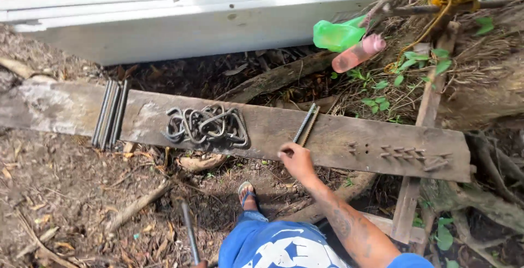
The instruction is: Bending metal rebar into shapes using a metal pipe on an outdoor wooden bench.
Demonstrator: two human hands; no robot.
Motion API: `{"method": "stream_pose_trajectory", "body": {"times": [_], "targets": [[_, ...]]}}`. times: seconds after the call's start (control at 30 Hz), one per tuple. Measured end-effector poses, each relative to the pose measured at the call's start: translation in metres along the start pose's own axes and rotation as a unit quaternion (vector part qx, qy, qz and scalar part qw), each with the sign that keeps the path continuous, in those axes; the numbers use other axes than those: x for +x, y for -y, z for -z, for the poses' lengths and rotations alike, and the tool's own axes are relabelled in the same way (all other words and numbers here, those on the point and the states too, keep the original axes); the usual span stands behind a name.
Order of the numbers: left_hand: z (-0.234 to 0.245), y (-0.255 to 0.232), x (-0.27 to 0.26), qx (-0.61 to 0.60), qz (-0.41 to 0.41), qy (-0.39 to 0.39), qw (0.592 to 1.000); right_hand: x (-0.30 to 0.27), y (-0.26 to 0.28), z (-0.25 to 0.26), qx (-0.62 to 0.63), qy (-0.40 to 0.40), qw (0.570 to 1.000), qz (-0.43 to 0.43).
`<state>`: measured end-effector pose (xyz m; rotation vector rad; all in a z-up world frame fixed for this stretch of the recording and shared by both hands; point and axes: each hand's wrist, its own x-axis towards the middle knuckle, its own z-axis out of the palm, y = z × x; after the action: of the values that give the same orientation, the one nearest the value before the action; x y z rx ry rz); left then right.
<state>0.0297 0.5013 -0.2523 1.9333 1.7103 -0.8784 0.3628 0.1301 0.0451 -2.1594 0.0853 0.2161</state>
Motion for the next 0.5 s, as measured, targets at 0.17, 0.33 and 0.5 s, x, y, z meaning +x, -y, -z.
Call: {"method": "stream_pose_trajectory", "body": {"times": [0.17, 0.33, 0.5], "targets": [[0.025, -0.007, -0.007, 0.111, -0.132, 0.07, 0.983, -0.031, -0.042, 0.046, -0.059, -0.125, 0.99, 0.004], [0.095, -0.082, -0.06, 0.225, -0.2, 0.133, 0.944, -0.039, -0.054, 0.057, -0.081, -0.172, 0.979, -0.073], [0.111, -0.116, -0.083, 0.242, -0.266, 0.113, 0.926, -0.036, -0.029, 0.026, -0.184, -0.154, 0.969, 0.06]]}}
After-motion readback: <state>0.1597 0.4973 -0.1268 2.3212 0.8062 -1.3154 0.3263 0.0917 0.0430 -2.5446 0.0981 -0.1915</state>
